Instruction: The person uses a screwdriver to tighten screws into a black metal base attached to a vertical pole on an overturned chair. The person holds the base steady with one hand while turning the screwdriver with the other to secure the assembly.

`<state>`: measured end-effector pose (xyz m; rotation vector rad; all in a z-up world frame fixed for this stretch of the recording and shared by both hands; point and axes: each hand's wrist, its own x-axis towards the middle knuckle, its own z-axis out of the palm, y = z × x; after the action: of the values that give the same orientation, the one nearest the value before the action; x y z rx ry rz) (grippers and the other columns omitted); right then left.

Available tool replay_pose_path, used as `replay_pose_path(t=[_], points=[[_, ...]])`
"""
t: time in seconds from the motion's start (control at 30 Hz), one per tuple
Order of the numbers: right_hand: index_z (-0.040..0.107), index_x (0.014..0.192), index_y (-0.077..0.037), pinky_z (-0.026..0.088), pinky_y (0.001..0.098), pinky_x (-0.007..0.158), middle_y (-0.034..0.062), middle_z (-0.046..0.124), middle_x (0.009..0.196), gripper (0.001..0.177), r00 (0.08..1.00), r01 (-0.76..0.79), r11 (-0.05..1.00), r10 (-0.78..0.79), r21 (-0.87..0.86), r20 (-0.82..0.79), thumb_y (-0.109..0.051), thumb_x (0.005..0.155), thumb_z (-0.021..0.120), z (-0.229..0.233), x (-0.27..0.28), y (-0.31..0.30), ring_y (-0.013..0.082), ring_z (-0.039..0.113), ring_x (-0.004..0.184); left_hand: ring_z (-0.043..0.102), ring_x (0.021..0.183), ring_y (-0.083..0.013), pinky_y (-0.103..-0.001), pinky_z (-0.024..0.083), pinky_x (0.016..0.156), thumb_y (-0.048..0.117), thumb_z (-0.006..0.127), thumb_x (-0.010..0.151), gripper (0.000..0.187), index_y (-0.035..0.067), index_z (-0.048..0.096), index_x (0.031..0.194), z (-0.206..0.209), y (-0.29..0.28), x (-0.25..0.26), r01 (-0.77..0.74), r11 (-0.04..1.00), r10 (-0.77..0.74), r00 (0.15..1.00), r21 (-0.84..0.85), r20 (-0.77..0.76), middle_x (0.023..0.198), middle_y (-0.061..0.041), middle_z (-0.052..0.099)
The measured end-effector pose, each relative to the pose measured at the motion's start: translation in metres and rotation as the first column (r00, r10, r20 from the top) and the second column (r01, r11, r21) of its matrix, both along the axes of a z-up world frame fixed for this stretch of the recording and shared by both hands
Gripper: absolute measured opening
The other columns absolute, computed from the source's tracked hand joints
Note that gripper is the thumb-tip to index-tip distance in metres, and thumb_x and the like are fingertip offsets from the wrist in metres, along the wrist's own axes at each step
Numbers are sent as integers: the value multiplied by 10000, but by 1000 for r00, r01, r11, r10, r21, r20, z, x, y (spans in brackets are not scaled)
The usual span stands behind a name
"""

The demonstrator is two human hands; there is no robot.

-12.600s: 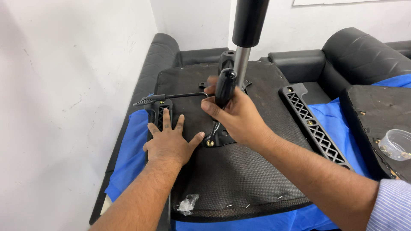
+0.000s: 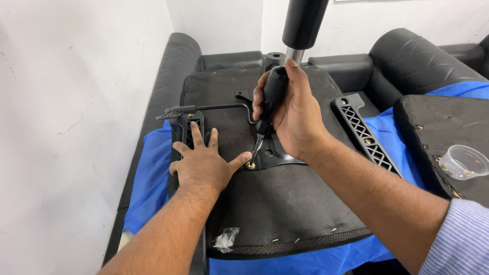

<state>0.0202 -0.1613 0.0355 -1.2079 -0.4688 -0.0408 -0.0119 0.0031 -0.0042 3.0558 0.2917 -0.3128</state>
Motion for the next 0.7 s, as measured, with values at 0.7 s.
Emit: replay_pose_path(t=[0.7], points=[[545,1107,-79,578,422,892,104,646,993,582,991,-127,991,125,-42,-40,-636,963,461,1,14,-15,207,667,958,183,1493,-474,-651,474,1011,911,495,774,1064,313,227,1612,3,-6,-1,-75,997,75,997,6,30,1715,-63,0]])
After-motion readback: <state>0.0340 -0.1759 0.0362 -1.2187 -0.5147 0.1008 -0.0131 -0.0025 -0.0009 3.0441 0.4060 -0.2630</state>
